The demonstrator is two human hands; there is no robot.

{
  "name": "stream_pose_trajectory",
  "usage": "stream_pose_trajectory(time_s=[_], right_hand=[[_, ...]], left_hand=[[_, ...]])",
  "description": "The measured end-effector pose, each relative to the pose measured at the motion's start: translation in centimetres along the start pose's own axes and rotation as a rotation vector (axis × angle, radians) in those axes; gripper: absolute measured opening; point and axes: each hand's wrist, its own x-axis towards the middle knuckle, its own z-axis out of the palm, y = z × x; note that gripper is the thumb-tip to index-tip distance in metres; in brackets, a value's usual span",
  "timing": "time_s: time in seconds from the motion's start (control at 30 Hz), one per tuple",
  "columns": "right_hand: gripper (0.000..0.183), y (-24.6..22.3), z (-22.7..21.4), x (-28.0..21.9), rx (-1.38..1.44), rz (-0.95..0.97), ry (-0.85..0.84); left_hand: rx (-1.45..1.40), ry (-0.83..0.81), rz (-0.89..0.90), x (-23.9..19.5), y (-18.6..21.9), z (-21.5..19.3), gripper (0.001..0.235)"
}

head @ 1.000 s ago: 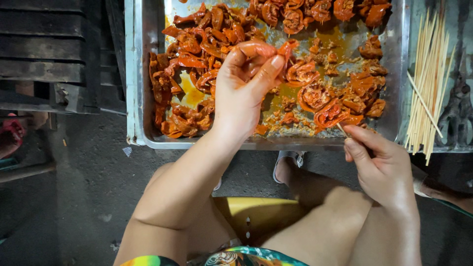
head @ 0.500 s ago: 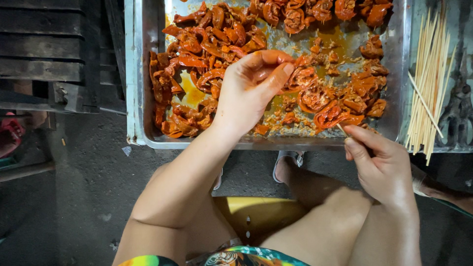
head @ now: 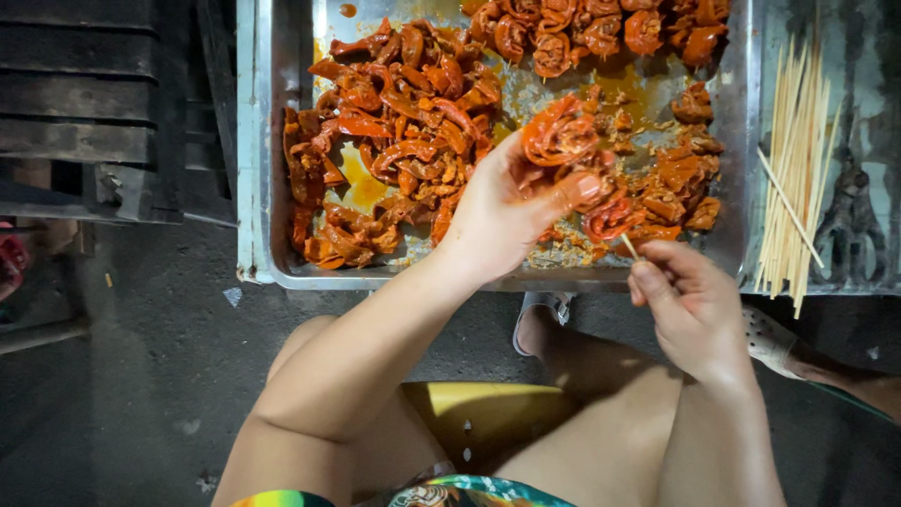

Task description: The person skewers marinated pieces of meat onto wooden sticks from a metal tray and places the finished skewers at the top of the tray.

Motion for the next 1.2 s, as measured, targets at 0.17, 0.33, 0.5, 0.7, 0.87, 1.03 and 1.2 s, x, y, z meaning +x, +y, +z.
stream_pose_trajectory(time_s=[0.17, 0.33, 0.5, 0.7, 0.87, 1.03, 1.2], right_hand=[[0.024, -0.1, 0.8, 0.3, -0.011, 0.022, 0.006], [0.027, -1.6, 1.9, 0.9, -0.184, 0.131, 0.086], [0.018, -3.8, 1.9, 0.8, -0.393, -0.041, 0.223], [0.018, -7.5, -5.6, 4.2, -0.948, -0.133, 0.387], [0.012, -7.3, -13.7, 16.5, -1.151, -0.339, 0.237], [0.012, -7.6, -12.5, 19.7, -1.371, -0.049, 0.239], [0.011, -6.9, -12.1, 22.6, -1.437, 0.027, 0.228]], left_hand=[[0.159, 0.046, 0.002, 0.1, -0.3, -0.3, 0.062], [0.051, 0.038, 0.045, 0.3, -0.6, -0.8, 0.060], [0.065, 0.022, 0.062, -0.1, 0.1, -0.5, 0.059], [0.715, 0.069, 0.189, -2.8, 2.0, -2.1, 0.058], [1.386, 0.044, 0.326, -6.0, 0.7, -2.2, 0.037], [1.323, 0.010, 0.305, -5.3, 0.5, -3.0, 0.032], [1.321, 0.005, 0.393, -5.8, 1.0, -2.7, 0.031]])
